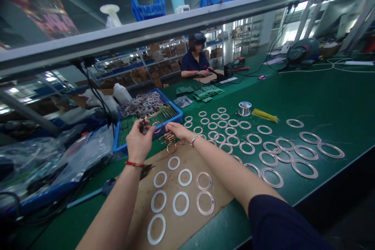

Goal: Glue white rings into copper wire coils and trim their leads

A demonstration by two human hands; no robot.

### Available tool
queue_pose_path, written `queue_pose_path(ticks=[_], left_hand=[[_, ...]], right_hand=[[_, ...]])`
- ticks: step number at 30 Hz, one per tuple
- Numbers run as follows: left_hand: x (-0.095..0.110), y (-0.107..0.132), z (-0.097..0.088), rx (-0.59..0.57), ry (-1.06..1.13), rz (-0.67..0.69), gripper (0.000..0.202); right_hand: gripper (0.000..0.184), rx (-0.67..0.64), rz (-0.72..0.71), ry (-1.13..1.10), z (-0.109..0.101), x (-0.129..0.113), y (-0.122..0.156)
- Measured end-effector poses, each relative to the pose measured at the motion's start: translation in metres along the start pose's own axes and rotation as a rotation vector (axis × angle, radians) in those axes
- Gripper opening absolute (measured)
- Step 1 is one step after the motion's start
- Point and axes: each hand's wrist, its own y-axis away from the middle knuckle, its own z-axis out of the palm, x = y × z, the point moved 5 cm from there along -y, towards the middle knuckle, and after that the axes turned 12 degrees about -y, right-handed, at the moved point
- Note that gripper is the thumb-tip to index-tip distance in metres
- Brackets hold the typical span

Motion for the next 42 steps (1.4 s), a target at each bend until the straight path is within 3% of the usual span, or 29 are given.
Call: queue_pose_path(ticks=[5,7,10,12,13,15,16,18,20,24,27,30,39,42], left_hand=[[-0.008,0.006,-0.034,0.043,0.005,-0.084,0.029],[-0.011,0.010,-0.043,0.006,0.017,-0.107,0.030],[-0.011,0.020,-0.048,-0.062,0.019,-0.112,0.030],[-0.006,0.031,-0.047,-0.113,0.005,-0.093,0.028],[-0.002,0.037,-0.046,-0.138,0.003,-0.075,0.028],[0.005,0.050,-0.040,-0.186,0.009,-0.027,0.028],[0.008,0.058,-0.037,-0.210,0.012,0.003,0.028],[0.013,0.073,-0.027,-0.274,-0.010,0.079,0.024],[0.017,0.088,-0.015,-0.363,-0.076,0.168,0.018],[0.022,0.113,0.008,-0.509,-0.325,0.334,0.015],[0.027,0.123,0.022,-0.629,-0.523,0.380,0.012],[0.031,0.128,0.031,-0.734,-0.622,0.393,0.010],[0.026,0.138,0.045,-0.761,-0.693,0.418,0.013],[0.031,0.131,0.031,-0.540,-0.616,0.430,0.013]], right_hand=[[0.022,0.052,0.006,0.213,-0.011,-0.001,-0.009],[0.019,0.102,-0.013,0.267,-0.011,-0.016,-0.006],[0.030,0.194,-0.103,0.314,-0.002,-0.053,0.010],[0.033,0.106,-0.139,0.291,0.016,-0.073,0.029],[0.036,-0.016,-0.108,0.253,0.028,-0.077,0.040],[0.034,-0.178,0.070,0.176,0.047,-0.071,0.067],[0.030,-0.197,0.163,0.169,0.051,-0.064,0.081],[0.026,-0.112,0.264,0.231,0.047,-0.049,0.106],[0.026,-0.005,0.257,0.321,0.035,-0.037,0.127],[0.019,0.069,0.208,0.543,0.016,-0.028,0.155],[0.009,0.060,0.235,0.804,0.009,-0.029,0.164],[0.010,0.003,0.251,0.920,0.009,-0.027,0.166],[0.014,-0.037,0.298,1.039,0.012,-0.011,0.166],[0.015,-0.044,0.338,1.040,0.014,-0.007,0.166]])
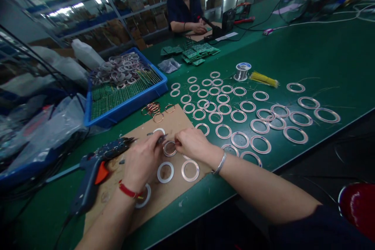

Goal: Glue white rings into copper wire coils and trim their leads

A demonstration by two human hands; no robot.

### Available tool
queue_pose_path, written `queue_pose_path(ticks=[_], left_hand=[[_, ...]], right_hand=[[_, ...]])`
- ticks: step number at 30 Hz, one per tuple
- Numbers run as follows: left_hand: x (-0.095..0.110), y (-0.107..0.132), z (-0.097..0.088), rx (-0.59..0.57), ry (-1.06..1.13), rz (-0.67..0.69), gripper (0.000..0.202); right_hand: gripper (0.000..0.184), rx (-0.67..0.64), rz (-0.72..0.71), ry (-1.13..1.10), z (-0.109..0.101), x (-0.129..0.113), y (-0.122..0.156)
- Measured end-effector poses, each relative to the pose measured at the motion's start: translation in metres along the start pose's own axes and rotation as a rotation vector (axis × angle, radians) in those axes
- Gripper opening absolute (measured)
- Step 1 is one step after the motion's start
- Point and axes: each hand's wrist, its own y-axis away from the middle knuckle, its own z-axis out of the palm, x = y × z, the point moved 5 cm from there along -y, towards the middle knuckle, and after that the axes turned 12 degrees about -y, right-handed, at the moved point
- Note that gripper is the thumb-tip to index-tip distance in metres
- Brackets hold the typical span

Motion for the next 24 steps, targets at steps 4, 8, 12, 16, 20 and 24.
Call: queue_pose_path(ticks=[4,8,12,16,20,24], left_hand=[[-0.024,0.015,-0.036,0.378,0.219,-0.160,0.020],[-0.051,0.030,-0.042,0.372,0.451,-0.388,0.019],[-0.051,0.033,-0.029,0.284,0.598,-0.365,0.016],[-0.042,0.029,-0.023,0.259,0.582,-0.271,0.016],[-0.040,0.027,-0.021,0.241,0.577,-0.256,0.016],[-0.038,0.026,-0.020,0.223,0.564,-0.258,0.019]], right_hand=[[0.014,0.095,-0.129,-0.008,-0.006,-0.005,0.002],[0.013,0.193,-0.371,-0.042,-0.021,-0.016,0.012],[0.014,0.064,-0.378,-0.022,-0.019,-0.020,0.015],[0.016,0.021,-0.338,-0.017,-0.016,-0.019,0.015],[0.015,-0.003,-0.313,-0.011,-0.016,-0.018,0.013],[0.015,0.005,-0.305,-0.006,-0.017,-0.017,0.013]])
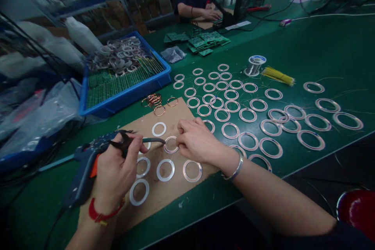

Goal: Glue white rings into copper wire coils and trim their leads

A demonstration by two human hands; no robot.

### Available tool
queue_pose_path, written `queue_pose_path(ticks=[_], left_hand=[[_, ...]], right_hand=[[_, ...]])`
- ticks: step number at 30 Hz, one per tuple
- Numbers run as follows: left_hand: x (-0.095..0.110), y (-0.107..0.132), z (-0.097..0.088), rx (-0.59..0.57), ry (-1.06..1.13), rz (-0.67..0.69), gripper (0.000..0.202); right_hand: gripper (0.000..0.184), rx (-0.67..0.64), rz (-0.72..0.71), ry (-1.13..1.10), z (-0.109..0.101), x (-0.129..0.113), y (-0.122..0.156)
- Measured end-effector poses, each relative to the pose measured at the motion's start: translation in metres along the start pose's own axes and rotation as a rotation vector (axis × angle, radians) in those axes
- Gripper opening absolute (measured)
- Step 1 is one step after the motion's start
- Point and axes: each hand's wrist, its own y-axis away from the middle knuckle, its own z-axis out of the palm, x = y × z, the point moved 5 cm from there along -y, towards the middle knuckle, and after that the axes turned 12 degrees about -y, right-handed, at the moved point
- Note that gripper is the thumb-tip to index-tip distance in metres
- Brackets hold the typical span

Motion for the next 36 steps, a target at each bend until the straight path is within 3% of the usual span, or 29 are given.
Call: queue_pose_path(ticks=[5,10,12,16,18,22,26,31,36], left_hand=[[-0.004,-0.004,0.004,-0.012,-0.017,-0.043,0.021],[-0.025,-0.010,0.006,-0.062,0.060,-0.174,0.030],[-0.034,-0.012,-0.003,0.020,0.179,-0.262,0.033],[-0.044,-0.008,-0.035,0.389,0.429,-0.335,0.028],[-0.043,-0.005,-0.042,0.449,0.408,-0.289,0.025],[-0.038,-0.003,-0.033,0.379,0.168,-0.167,0.018],[-0.040,-0.004,-0.020,0.354,0.073,-0.103,0.015],[-0.044,-0.003,-0.018,0.343,0.110,-0.061,0.015],[-0.036,-0.013,-0.021,0.318,0.139,-0.026,0.017]], right_hand=[[0.015,0.018,0.006,-0.011,0.000,0.003,0.000],[0.014,0.030,0.000,-0.025,0.001,0.005,0.000],[0.013,0.029,-0.007,-0.018,0.000,0.003,0.001],[0.011,-0.012,-0.038,0.017,-0.008,-0.003,-0.004],[0.016,0.012,-0.015,0.035,-0.019,-0.003,-0.017],[0.021,0.145,0.162,0.145,-0.040,0.015,-0.064],[0.014,0.161,0.253,0.159,-0.031,0.041,-0.108],[0.016,0.239,0.359,-0.079,-0.026,0.057,-0.115],[0.035,0.285,0.401,-0.591,-0.030,0.043,-0.100]])
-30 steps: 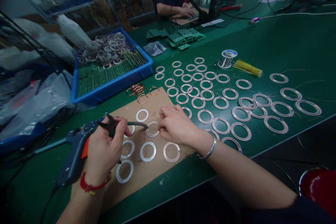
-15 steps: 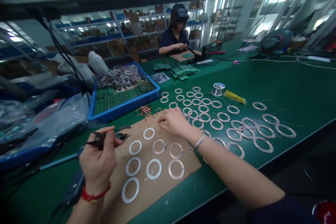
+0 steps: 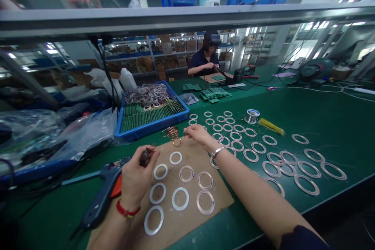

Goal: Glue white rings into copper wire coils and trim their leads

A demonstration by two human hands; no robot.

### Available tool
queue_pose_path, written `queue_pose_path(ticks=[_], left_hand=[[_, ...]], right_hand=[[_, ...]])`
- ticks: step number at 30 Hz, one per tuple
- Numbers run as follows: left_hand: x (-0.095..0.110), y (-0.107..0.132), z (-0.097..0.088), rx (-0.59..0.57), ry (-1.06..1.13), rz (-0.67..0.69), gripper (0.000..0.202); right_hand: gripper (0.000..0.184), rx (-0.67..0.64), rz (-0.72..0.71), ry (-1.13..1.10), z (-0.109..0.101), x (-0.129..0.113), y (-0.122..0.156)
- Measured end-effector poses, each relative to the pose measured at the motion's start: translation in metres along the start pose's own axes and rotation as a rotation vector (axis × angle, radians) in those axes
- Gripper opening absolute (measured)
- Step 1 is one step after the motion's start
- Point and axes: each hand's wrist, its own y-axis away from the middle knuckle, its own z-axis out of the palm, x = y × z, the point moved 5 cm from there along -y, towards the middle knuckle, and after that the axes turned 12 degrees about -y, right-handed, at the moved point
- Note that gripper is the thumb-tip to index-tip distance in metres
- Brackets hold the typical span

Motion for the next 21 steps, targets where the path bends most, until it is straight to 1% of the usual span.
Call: queue_pose_path(ticks=[2,4,6,9,11,12,15,16,17,18,20,21], left_hand=[[0.007,-0.012,0.008,-0.058,-0.002,0.034,0.019],[0.016,-0.026,0.021,-0.136,-0.087,0.082,0.025],[0.025,-0.040,0.036,-0.207,-0.210,0.131,0.029],[0.034,-0.057,0.052,-0.239,-0.282,0.174,0.021],[0.037,-0.063,0.056,-0.233,-0.280,0.179,0.018],[0.038,-0.066,0.056,-0.228,-0.274,0.173,0.019],[0.034,-0.069,0.049,-0.206,-0.225,0.127,0.020],[0.033,-0.069,0.045,-0.202,-0.201,0.110,0.020],[0.031,-0.069,0.042,-0.202,-0.176,0.095,0.020],[0.029,-0.068,0.039,-0.204,-0.151,0.086,0.020],[0.026,-0.066,0.035,-0.211,-0.110,0.072,0.021],[0.024,-0.063,0.033,-0.217,-0.099,0.065,0.021]], right_hand=[[0.037,-0.007,0.022,-0.168,0.005,-0.005,0.008],[0.037,-0.002,0.032,-0.287,0.012,-0.009,0.013],[0.036,0.003,0.032,-0.360,0.018,-0.011,0.013],[0.034,0.013,0.007,-0.391,0.019,-0.015,0.008],[0.034,0.038,-0.045,-0.364,0.014,-0.021,0.005],[0.033,0.070,-0.087,-0.339,0.009,-0.025,0.005],[0.029,0.212,-0.267,-0.251,-0.005,-0.040,0.012],[0.031,0.214,-0.333,-0.211,-0.006,-0.046,0.015],[0.034,0.165,-0.384,-0.160,-0.003,-0.050,0.018],[0.035,0.078,-0.412,-0.103,0.003,-0.052,0.021],[0.028,-0.117,-0.408,0.005,0.018,-0.049,0.025],[0.026,-0.186,-0.390,0.045,0.024,-0.045,0.027]])
